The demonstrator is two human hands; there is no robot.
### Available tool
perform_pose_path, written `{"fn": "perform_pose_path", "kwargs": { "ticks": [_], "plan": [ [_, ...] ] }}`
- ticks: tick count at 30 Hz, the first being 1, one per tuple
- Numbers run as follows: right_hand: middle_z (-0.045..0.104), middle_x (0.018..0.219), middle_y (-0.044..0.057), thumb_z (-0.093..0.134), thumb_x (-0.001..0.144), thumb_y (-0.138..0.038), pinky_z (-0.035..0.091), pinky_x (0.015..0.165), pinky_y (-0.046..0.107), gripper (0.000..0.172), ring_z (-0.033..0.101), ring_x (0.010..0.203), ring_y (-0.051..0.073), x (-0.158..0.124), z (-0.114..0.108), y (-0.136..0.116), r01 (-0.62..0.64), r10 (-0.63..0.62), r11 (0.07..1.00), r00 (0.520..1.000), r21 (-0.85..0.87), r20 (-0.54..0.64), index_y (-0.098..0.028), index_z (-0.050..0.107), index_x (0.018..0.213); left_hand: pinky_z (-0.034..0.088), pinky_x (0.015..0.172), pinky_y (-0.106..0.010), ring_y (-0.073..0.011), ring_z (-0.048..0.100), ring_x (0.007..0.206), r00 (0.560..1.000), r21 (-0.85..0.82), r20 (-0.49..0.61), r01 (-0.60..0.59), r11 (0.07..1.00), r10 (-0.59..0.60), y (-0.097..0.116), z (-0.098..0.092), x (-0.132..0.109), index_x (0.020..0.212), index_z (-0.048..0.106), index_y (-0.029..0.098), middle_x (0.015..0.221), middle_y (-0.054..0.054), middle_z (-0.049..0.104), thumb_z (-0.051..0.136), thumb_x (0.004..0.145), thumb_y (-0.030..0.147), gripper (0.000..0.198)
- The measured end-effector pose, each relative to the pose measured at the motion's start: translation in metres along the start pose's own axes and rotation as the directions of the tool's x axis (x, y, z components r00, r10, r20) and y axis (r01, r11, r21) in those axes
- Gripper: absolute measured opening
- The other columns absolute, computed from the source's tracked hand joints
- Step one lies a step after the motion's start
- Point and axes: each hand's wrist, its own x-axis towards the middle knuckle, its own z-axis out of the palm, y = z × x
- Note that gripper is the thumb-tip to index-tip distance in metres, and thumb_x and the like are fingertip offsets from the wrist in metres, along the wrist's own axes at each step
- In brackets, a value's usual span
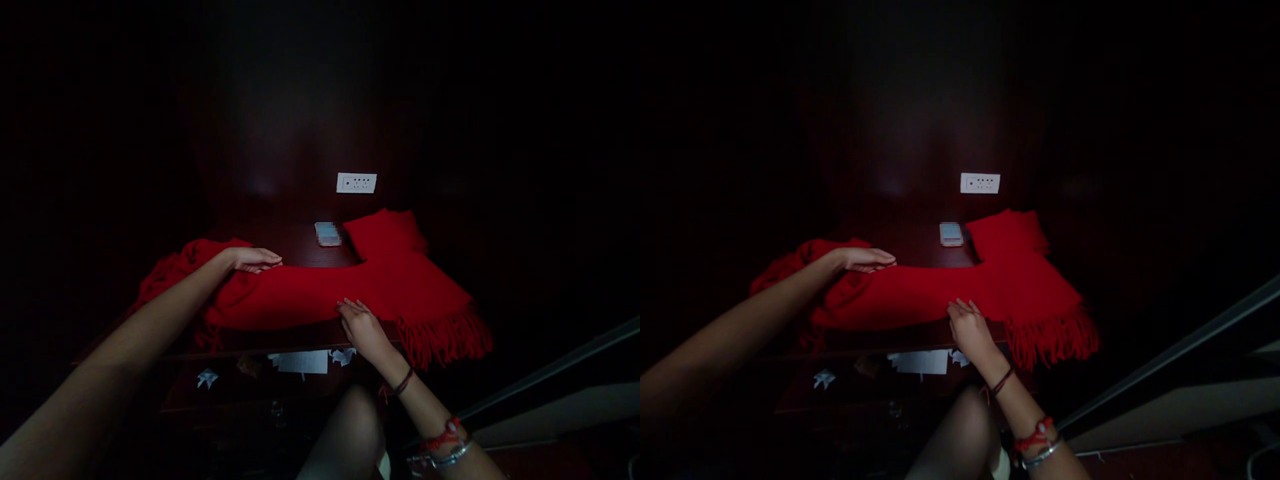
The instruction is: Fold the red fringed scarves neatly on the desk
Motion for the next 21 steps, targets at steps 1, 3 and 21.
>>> {"fn": "perform_pose_path", "kwargs": {
  "ticks": [1,3,21],
  "plan": [
    [0.059,0.105,0.011,0.041,0.076,-0.005,0.032,0.094,0.037,0.028,0.048,0.106,0.018,0.0,0.0,0.0,-0.002,0.002,1.0,1.0,-0.002,-0.005,-0.013,0.056,0.098,0.041,0.056,-0.016,-0.0105,0.054,0.074,0.999,-0.061,0.046,-0.011,0.998,0.014,0.003,0.001,0.0,0.085,0.055,0.02,0.089,-0.003,0.058,0.052,0.063,0.049,0.037],
    [0.058,0.105,0.011,0.041,0.076,-0.005,0.032,0.093,0.037,0.029,0.047,0.106,0.018,0.0,0.001,0.0,-0.003,0.003,1.0,1.0,-0.005,-0.012,-0.013,0.056,0.099,0.04,0.053,-0.016,-0.0103,0.053,0.071,0.99,-0.129,0.14,0.009,0.992,0.01,0.008,0.004,-0.003,0.083,0.054,0.02,0.086,-0.001,0.058,0.059,0.059,0.038,0.03],
    [0.059,0.105,0.01,0.039,0.076,-0.006,0.033,0.092,0.039,0.03,0.049,0.104,0.02,-0.002,0.004,0.003,0.022,-0.023,1.0,0.998,-0.011,-0.06,-0.014,0.057,0.098,0.034,0.079,-0.024,-0.0146,0.045,0.083,0.887,0.584,-0.139,-0.286,0.76,0.441,-0.007,0.043,-0.022,0.061,0.056,0.016,0.083,-0.003,0.047,0.054,0.066,0.018,0.005]
  ]
}}
